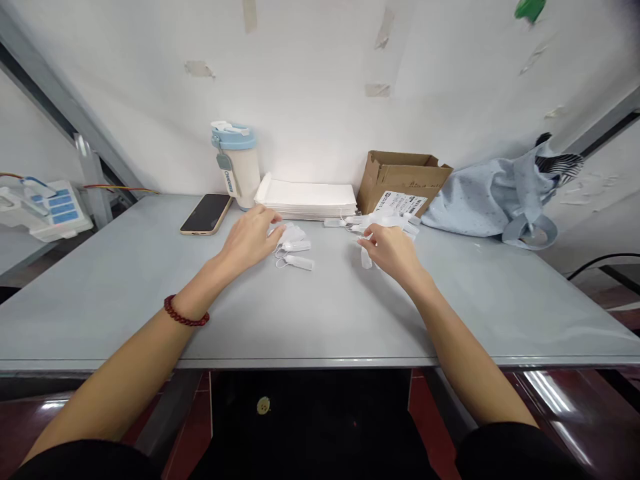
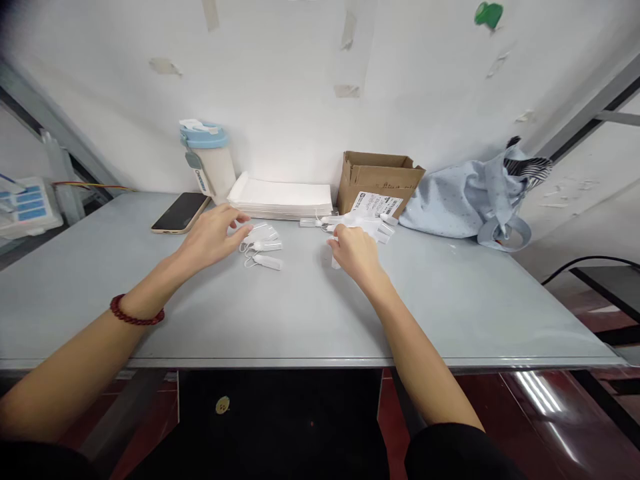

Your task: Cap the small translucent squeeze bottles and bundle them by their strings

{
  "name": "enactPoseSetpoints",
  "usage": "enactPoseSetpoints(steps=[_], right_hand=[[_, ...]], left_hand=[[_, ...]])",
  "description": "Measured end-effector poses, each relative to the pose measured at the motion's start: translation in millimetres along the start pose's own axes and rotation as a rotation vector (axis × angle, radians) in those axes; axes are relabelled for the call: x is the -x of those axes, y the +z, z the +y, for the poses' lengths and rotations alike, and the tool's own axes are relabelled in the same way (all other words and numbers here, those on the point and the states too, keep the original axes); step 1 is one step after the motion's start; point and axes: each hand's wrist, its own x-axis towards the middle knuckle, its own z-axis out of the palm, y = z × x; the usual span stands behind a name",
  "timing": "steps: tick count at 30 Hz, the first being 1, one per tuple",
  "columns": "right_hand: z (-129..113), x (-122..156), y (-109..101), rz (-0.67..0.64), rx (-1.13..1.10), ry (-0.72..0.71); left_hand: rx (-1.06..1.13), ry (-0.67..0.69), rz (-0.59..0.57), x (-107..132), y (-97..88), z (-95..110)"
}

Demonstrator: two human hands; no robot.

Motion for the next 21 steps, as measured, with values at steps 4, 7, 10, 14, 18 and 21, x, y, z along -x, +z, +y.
enactPoseSetpoints(steps=[4, 7, 10, 14, 18, 21], right_hand=[[-4.8, 1.2, -1.2, -0.114, 0.136, 0.03], [-7.3, 0.2, 1.5, -0.149, 0.213, 0.026], [-8.6, -0.8, 2.9, -0.184, 0.229, -0.015], [-8.8, -0.4, 3.3, -0.243, 0.145, -0.109], [-8.5, 1.0, 4.6, -0.26, 0.065, -0.153], [-8.6, 1.4, 4.2, -0.223, 0.142, -0.091]], left_hand=[[0.206, 0.145, -0.324, 4.6, -1.6, 9.5], [0.204, 0.185, -0.469, 6.3, 2.9, 10.8], [0.127, 0.196, -0.502, 7.0, 10.8, 8.8], [-0.039, 0.155, -0.429, 7.9, 17.3, 9.7], [-0.128, 0.12, -0.374, 8.3, 16.4, 13.3], [-0.107, 0.095, -0.334, 8.0, 14.5, 13.8]])
